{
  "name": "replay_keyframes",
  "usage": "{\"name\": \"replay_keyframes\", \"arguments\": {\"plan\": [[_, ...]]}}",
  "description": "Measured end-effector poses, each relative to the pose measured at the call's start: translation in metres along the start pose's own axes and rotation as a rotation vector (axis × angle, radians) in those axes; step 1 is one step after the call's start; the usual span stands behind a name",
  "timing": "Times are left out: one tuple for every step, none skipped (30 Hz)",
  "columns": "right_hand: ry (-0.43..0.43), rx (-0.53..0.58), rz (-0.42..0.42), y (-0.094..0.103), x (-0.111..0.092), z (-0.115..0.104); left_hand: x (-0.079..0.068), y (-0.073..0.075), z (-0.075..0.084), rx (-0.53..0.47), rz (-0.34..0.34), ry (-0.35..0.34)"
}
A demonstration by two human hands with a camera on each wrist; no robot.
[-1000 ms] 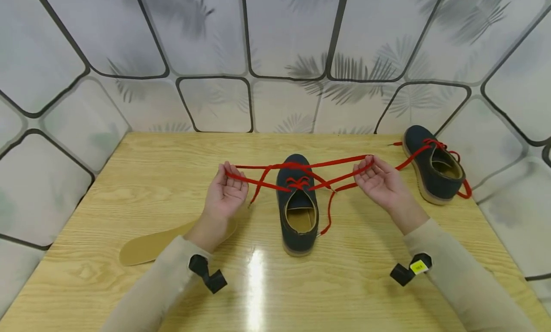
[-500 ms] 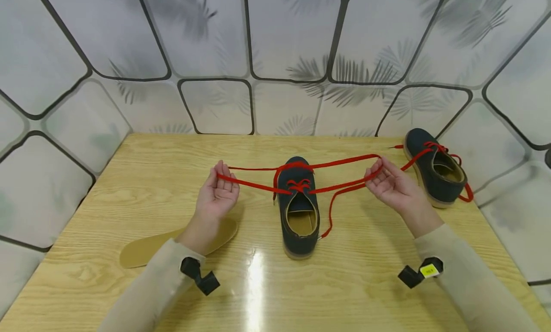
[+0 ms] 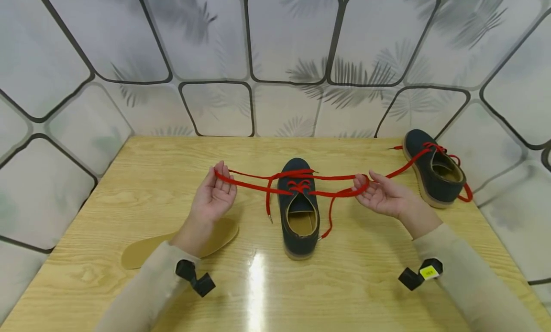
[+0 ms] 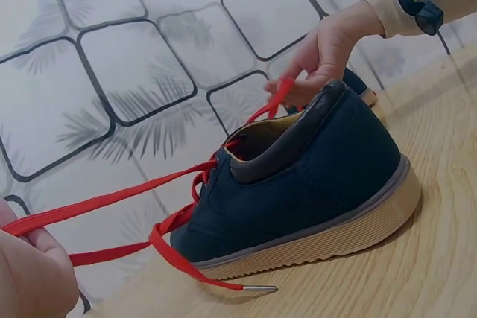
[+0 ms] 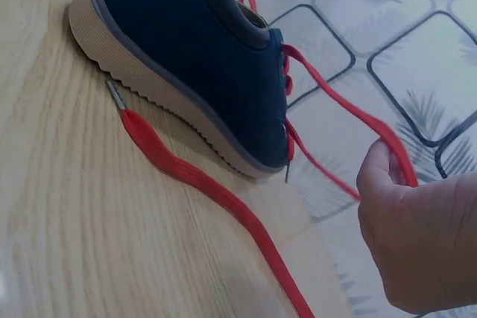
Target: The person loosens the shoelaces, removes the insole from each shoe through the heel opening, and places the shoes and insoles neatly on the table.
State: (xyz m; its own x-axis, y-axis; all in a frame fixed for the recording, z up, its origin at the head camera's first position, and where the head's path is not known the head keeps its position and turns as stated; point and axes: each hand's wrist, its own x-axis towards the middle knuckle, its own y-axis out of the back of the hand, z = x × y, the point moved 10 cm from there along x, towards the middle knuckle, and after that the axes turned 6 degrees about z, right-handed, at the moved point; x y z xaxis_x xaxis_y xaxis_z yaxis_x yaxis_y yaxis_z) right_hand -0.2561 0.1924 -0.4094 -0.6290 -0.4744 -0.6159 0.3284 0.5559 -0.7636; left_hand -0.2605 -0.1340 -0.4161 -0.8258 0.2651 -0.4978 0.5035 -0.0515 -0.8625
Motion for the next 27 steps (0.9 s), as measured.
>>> {"name": "replay_keyframes", "arguments": {"plan": [[0.009, 0.015, 0.006, 0.001, -0.001, -0.002, -0.001, 0.0, 0.001, 0.002, 0.002, -0.001], [0.023, 0.028, 0.007, 0.002, -0.001, -0.005, -0.001, 0.001, 0.002, 0.005, 0.004, -0.003], [0.039, 0.042, 0.001, 0.002, -0.001, -0.008, -0.001, 0.001, 0.004, 0.006, 0.005, -0.005], [0.053, 0.053, -0.011, 0.001, -0.001, -0.01, -0.002, 0.002, 0.005, 0.012, 0.006, -0.011], [0.065, 0.064, -0.016, 0.001, -0.002, -0.012, -0.002, 0.002, 0.006, 0.016, 0.005, -0.011], [0.069, 0.073, -0.02, 0.0, -0.002, -0.012, -0.001, 0.002, 0.007, 0.024, 0.008, -0.015], [0.062, 0.083, -0.021, 0.0, -0.003, -0.011, -0.001, 0.002, 0.007, 0.026, 0.008, -0.015], [0.055, 0.083, -0.014, 0.0, -0.003, -0.009, -0.001, 0.002, 0.008, 0.028, 0.007, -0.016], [0.041, 0.079, -0.004, 0.0, -0.003, -0.005, -0.001, 0.003, 0.008, 0.029, 0.007, -0.018], [0.024, 0.069, 0.009, 0.0, -0.004, -0.002, -0.001, 0.003, 0.008, 0.028, 0.009, -0.02], [0.011, 0.053, 0.024, 0.0, -0.004, 0.002, -0.001, 0.003, 0.009, 0.028, 0.012, -0.023], [-0.001, 0.032, 0.032, 0.001, -0.004, 0.006, -0.002, 0.004, 0.009, 0.026, 0.015, -0.024], [-0.007, 0.007, 0.03, 0.0, -0.004, 0.009, -0.002, 0.004, 0.009, 0.024, 0.017, -0.024], [-0.007, -0.016, 0.022, -0.001, -0.004, 0.011, -0.002, 0.004, 0.009, 0.021, 0.018, -0.024], [-0.007, -0.034, 0.012, -0.002, -0.004, 0.013, -0.002, 0.004, 0.009, 0.021, 0.019, -0.024], [-0.003, -0.039, 0.002, -0.003, -0.004, 0.013, -0.002, 0.004, 0.009, 0.019, 0.021, -0.025], [0.003, -0.034, -0.01, -0.005, -0.003, 0.012, -0.002, 0.004, 0.009, 0.017, 0.02, -0.024], [0.007, -0.024, -0.023, -0.006, -0.003, 0.011, -0.003, 0.004, 0.008, 0.015, 0.019, -0.021], [0.012, -0.006, -0.037, -0.007, -0.003, 0.009, -0.003, 0.004, 0.008, 0.014, 0.018, -0.02], [0.02, 0.011, -0.046, -0.008, -0.002, 0.007, -0.003, 0.004, 0.009, 0.013, 0.017, -0.02], [0.028, 0.031, -0.051, -0.009, -0.002, 0.004, -0.003, 0.004, 0.009, 0.01, 0.015, -0.019], [0.04, 0.045, -0.063, -0.01, -0.002, 0.002, -0.003, 0.004, 0.009, 0.009, 0.015, -0.021], [0.049, 0.051, -0.08, -0.011, -0.003, -0.001, -0.004, 0.003, 0.01, 0.008, 0.014, -0.022], [0.061, 0.055, -0.092, -0.012, -0.003, -0.004, -0.004, 0.003, 0.01, 0.006, 0.015, -0.024], [0.072, 0.061, -0.104, -0.014, -0.004, -0.007, -0.004, 0.003, 0.011, 0.001, 0.018, -0.026], [0.082, 0.064, -0.117, -0.015, -0.004, -0.009, -0.004, 0.003, 0.011, -0.007, 0.023, -0.031], [0.092, 0.078, -0.129, -0.016, -0.005, -0.012, -0.004, 0.003, 0.012, -0.017, 0.029, -0.036]]}}
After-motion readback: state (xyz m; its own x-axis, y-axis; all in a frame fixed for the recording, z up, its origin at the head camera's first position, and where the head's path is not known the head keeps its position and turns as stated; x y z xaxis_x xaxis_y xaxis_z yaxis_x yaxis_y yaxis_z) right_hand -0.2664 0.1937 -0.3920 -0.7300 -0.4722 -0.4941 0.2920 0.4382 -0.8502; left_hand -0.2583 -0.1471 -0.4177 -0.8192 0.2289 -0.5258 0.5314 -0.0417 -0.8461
